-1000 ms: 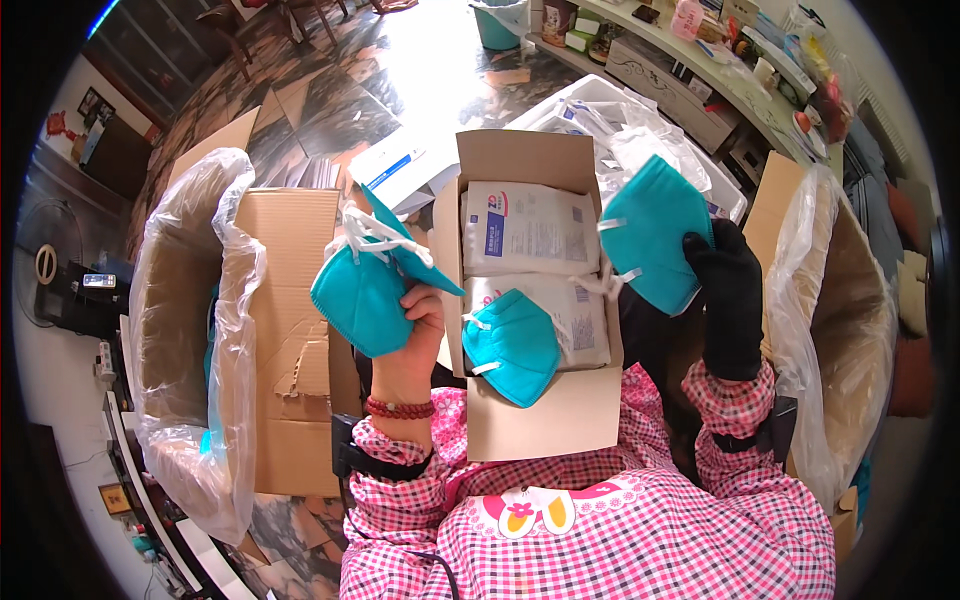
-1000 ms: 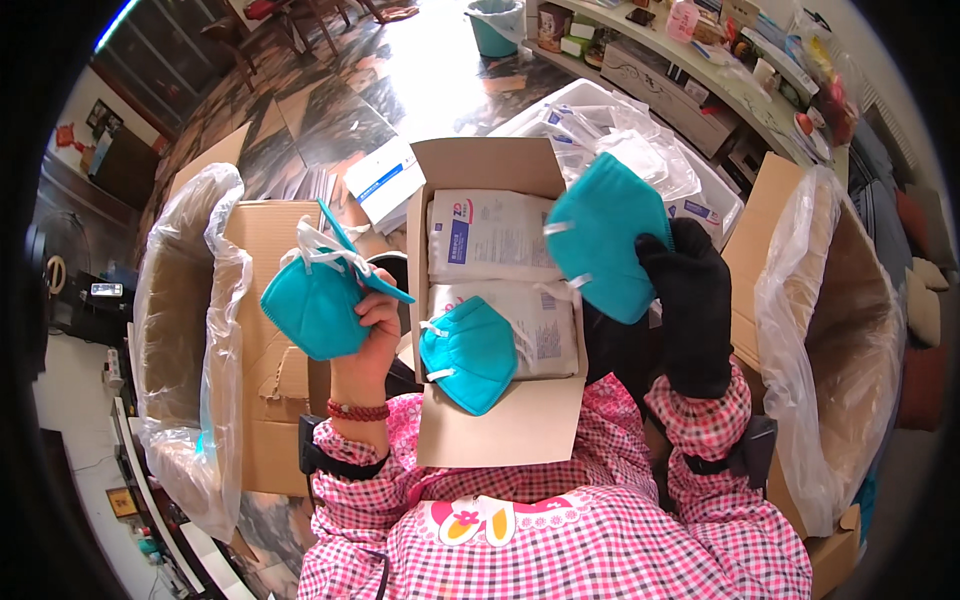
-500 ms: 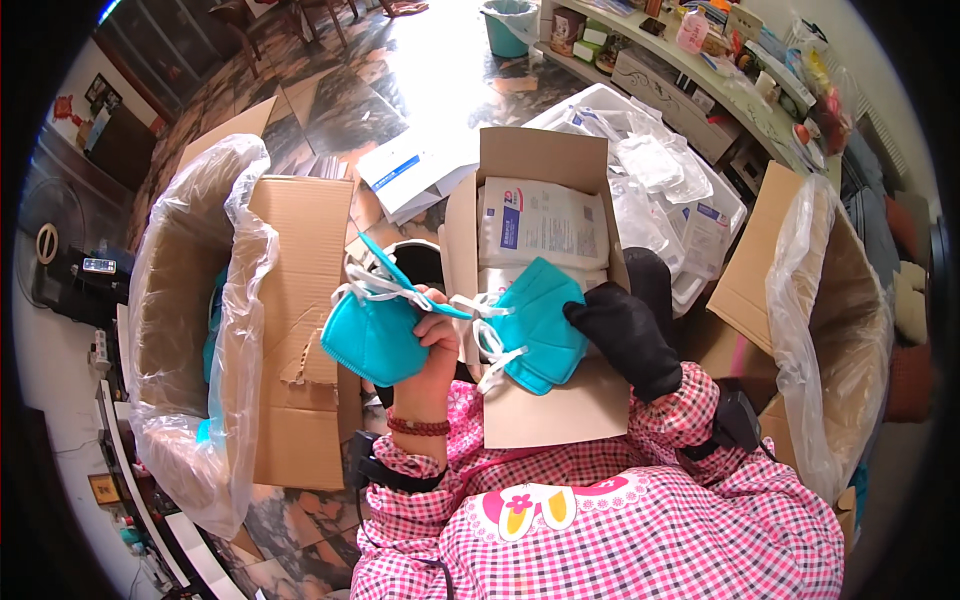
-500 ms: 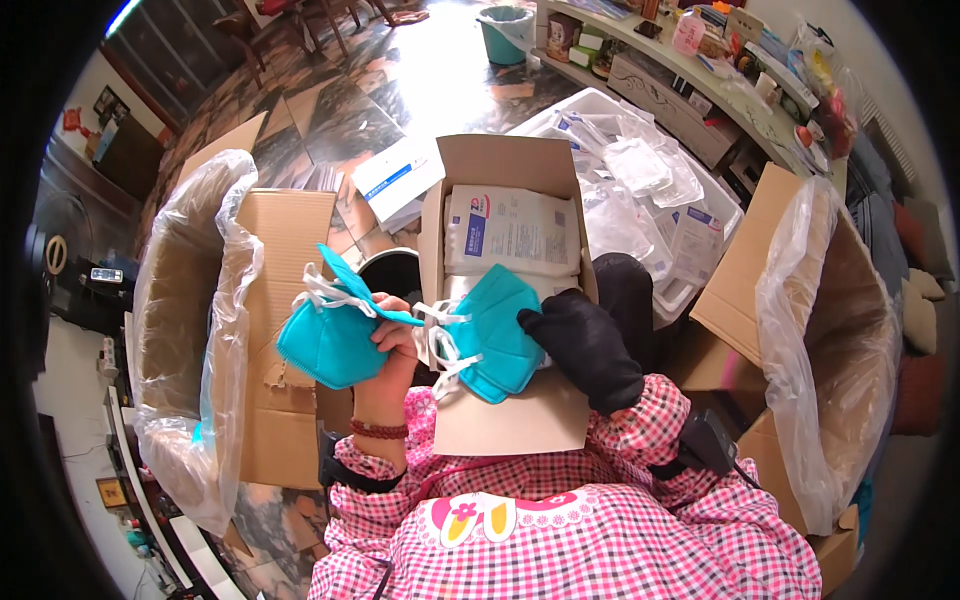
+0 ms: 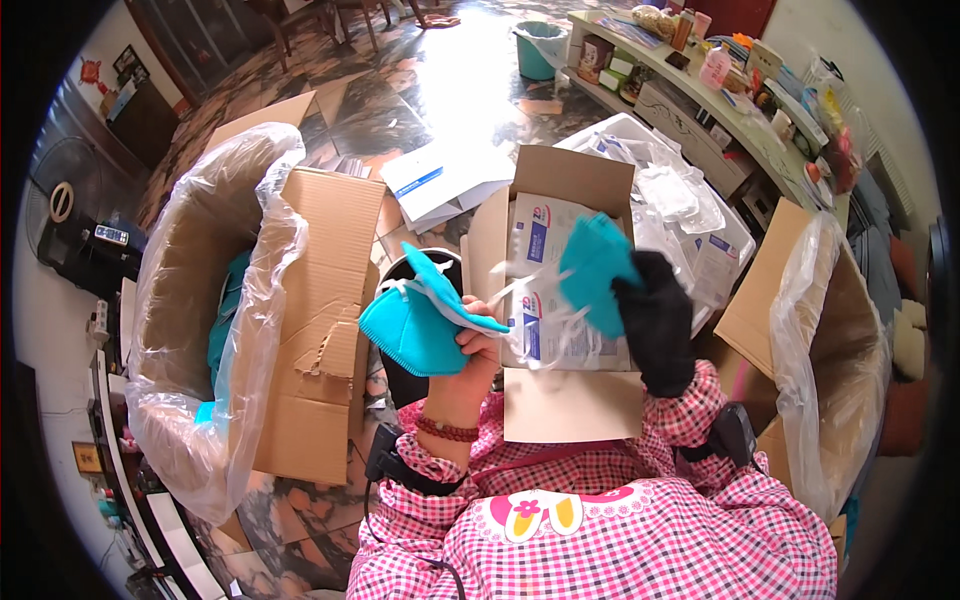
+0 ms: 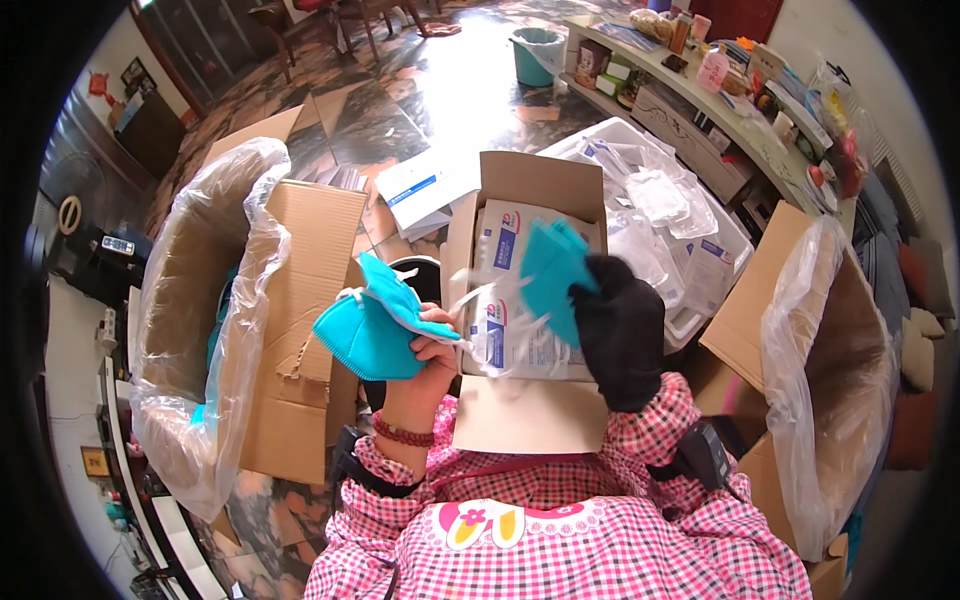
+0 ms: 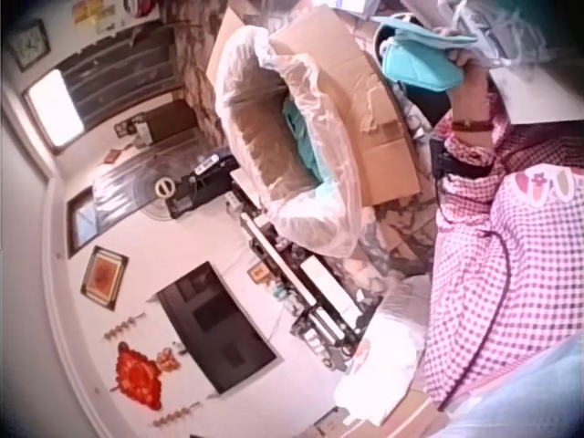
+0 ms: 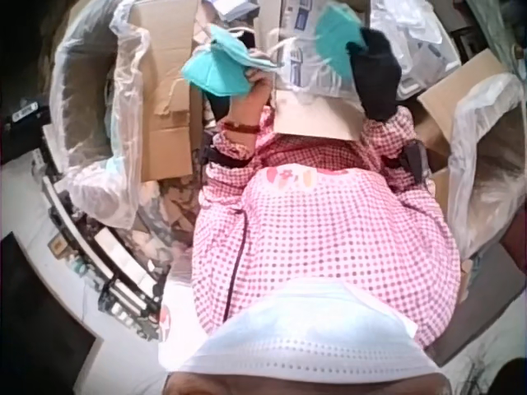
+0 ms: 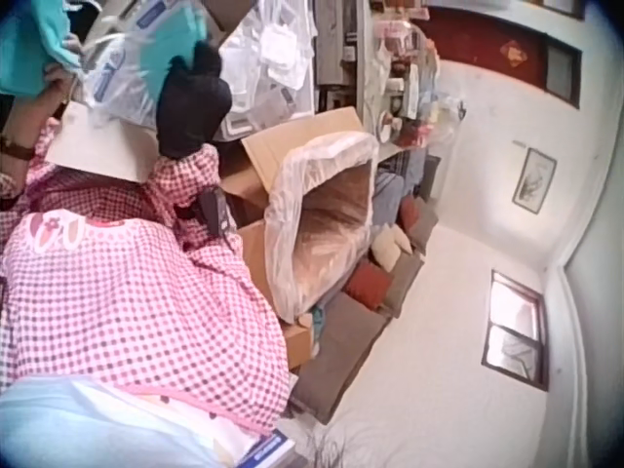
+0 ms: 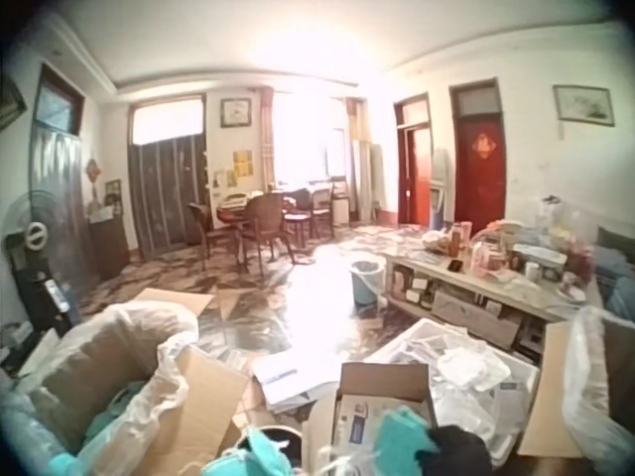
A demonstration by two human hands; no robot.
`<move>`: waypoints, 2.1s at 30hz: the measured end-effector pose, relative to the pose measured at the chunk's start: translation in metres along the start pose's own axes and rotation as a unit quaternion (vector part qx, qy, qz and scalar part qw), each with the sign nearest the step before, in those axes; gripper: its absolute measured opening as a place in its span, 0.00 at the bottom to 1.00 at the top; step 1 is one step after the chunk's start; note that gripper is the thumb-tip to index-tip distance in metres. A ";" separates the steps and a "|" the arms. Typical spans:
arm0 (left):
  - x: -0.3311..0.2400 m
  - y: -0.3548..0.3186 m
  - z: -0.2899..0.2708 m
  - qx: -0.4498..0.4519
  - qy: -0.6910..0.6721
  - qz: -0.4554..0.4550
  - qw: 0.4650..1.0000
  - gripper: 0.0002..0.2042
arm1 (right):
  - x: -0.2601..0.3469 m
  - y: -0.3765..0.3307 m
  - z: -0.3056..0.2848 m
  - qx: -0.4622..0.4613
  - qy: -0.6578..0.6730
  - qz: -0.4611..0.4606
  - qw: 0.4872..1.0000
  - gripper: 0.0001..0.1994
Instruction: Organizing and packing teal medical masks into boxes.
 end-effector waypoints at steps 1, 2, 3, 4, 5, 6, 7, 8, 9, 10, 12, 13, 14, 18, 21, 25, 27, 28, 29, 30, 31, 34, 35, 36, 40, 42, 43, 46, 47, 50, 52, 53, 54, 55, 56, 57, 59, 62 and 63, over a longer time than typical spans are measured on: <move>0.003 0.002 0.003 0.010 0.031 -0.004 0.999 0.09 | 0.008 0.006 -0.005 -0.068 -0.018 -0.069 0.995 0.16; 0.004 0.004 0.006 0.020 0.061 -0.008 0.998 0.10 | 0.016 0.015 -0.014 -0.058 -0.070 -0.085 0.992 0.21; 0.005 0.005 0.008 0.028 0.089 -0.013 0.996 0.10 | 0.023 0.023 -0.018 -0.077 -0.023 -0.084 0.993 0.22; 0.004 0.006 0.009 0.020 0.183 0.024 0.983 0.13 | 0.030 0.031 -0.020 -0.096 0.025 -0.083 0.992 0.23; 0.005 0.008 0.009 -0.002 0.212 0.055 0.976 0.13 | 0.036 0.037 -0.023 -0.116 0.071 -0.081 0.987 0.25; 0.006 0.010 0.009 -0.024 0.241 0.087 0.966 0.14 | 0.040 0.038 -0.025 -0.088 0.070 -0.097 0.989 0.25; 0.008 0.013 0.009 -0.045 0.270 0.118 0.955 0.15 | 0.045 0.040 -0.027 -0.060 0.070 -0.114 0.989 0.26; 0.014 0.015 0.011 -0.054 0.266 0.113 0.956 0.13 | 0.050 0.039 -0.025 -0.026 0.031 -0.131 0.991 0.25; 0.019 0.017 0.011 -0.046 0.278 0.114 0.953 0.13 | 0.054 0.038 -0.021 0.009 -0.008 -0.147 0.989 0.24; 0.024 0.020 0.010 -0.039 0.290 0.115 0.949 0.12 | 0.052 0.038 -0.009 -0.010 0.004 -0.208 0.978 0.19; 0.034 0.021 0.013 -0.059 0.298 0.114 0.946 0.11 | 0.067 0.034 0.000 0.002 0.044 -0.192 0.980 0.12; 0.031 0.025 0.010 -0.041 0.305 0.105 0.946 0.11 | 0.072 0.034 0.005 0.006 0.083 -0.182 0.980 0.10; 0.032 0.027 0.011 -0.039 0.311 0.105 0.944 0.11 | 0.076 0.033 0.007 0.009 0.058 -0.222 0.973 0.10; 0.051 0.038 0.029 -0.199 0.371 0.161 0.892 0.08 | 0.078 0.032 0.016 0.014 -0.023 -0.300 0.953 0.09; 0.065 0.040 0.040 -0.228 0.393 0.136 0.880 0.07 | 0.058 0.035 0.033 0.080 0.058 -0.167 0.981 0.08; 0.033 0.031 0.044 -0.173 0.059 0.030 0.983 0.12 | 0.036 0.055 0.015 0.004 0.083 -0.096 0.992 0.09; -0.011 0.021 0.033 -0.060 -0.050 0.018 0.997 0.17 | 0.046 0.070 -0.006 -0.081 -0.055 -0.090 0.991 0.10; -0.019 0.019 0.028 -0.064 -0.048 0.011 0.997 0.16 | 0.036 0.074 -0.011 -0.081 -0.151 -0.144 0.975 0.11; -0.019 0.017 0.030 -0.067 -0.044 0.007 0.997 0.16 | 0.030 0.078 -0.013 -0.036 -0.161 -0.125 0.978 0.11; -0.013 0.016 0.028 -0.088 -0.030 -0.004 0.996 0.15 | 0.026 0.080 -0.014 0.009 -0.170 -0.106 0.980 0.11; -0.006 0.018 0.024 -0.082 -0.009 -0.013 0.997 0.13 | 0.024 0.081 -0.013 0.054 -0.178 -0.087 0.979 0.11; 0.007 0.020 0.010 -0.092 0.077 0.056 0.991 0.12 | 0.046 0.072 -0.009 0.033 -0.045 -0.064 0.996 0.10; 0.014 0.023 0.014 -0.105 0.132 0.088 0.982 0.12 | 0.051 0.067 -0.006 0.026 -0.041 -0.086 0.995 0.09; 0.019 0.026 0.018 -0.114 0.188 0.124 0.968 0.12 | 0.058 0.062 0.001 0.021 -0.033 -0.111 0.993 0.09; 0.049 0.045 0.043 -0.241 0.357 0.227 0.874 0.09 | 0.085 0.041 0.021 0.046 0.012 -0.166 0.985 0.08; 0.051 0.051 0.036 -0.260 0.363 0.242 0.862 0.09 | 0.090 0.034 0.032 0.055 0.080 -0.137 0.986 0.09; 0.049 0.053 0.031 -0.249 0.374 0.235 0.862 0.10 | 0.095 0.031 0.032 0.061 0.079 -0.130 0.986 0.09; 0.042 0.066 0.008 -0.202 0.391 0.198 0.876 0.15 | 0.104 0.020 0.036 0.035 -0.005 -0.170 0.985 0.11; 0.046 0.064 0.006 -0.143 0.381 0.195 0.893 0.15 | 0.107 0.017 0.040 0.020 -0.042 -0.193 0.980 0.12; 0.056 0.056 0.008 -0.066 0.389 0.173 0.903 0.14 | 0.113 0.013 0.041 0.022 -0.053 -0.236 0.970 0.14; 0.057 0.061 0.008 -0.091 0.387 0.165 0.903 0.14 | 0.103 0.017 0.044 0.006 -0.081 -0.242 0.967 0.11; 0.060 0.068 0.004 -0.124 0.375 0.154 0.906 0.14 | 0.097 0.026 0.035 0.022 -0.068 -0.228 0.971 0.10; 0.066 0.065 0.011 -0.200 0.428 0.162 0.866 0.14 | 0.088 0.037 0.027 0.041 -0.048 -0.214 0.975 0.09; 0.073 0.054 0.020 -0.231 0.464 0.135 0.844 0.14 | 0.077 0.048 0.018 0.060 -0.028 -0.199 0.978 0.08; 0.082 0.044 0.034 -0.216 0.511 0.098 0.826 0.12 | 0.058 0.058 0.010 0.088 0.007 -0.182 0.979 0.07; 0.085 0.032 0.046 -0.199 0.556 0.065 0.804 0.11 | 0.050 0.067 0.001 0.091 0.047 -0.150 0.983 0.07; 0.067 0.006 0.058 -0.145 0.725 -0.015 0.674 0.10 | 0.041 0.079 -0.015 0.148 0.056 -0.086 0.984 0.08; 0.064 -0.003 0.072 -0.076 0.873 0.144 0.459 0.15 | 0.014 0.078 -0.023 0.165 0.022 -0.077 0.983 0.08; 0.061 0.003 0.083 -0.051 0.902 0.231 0.362 0.20 | 0.015 0.075 -0.023 0.185 0.010 -0.097 0.978 0.08</move>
Point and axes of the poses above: each hand's wrist, its own y-axis towards the middle knuckle, its own z-axis out of the palm, x = y × z, the point moved 1 cm from there along y, towards the middle knuckle, and after that the axes turned 3 degrees about x, right-handed, at the moved point
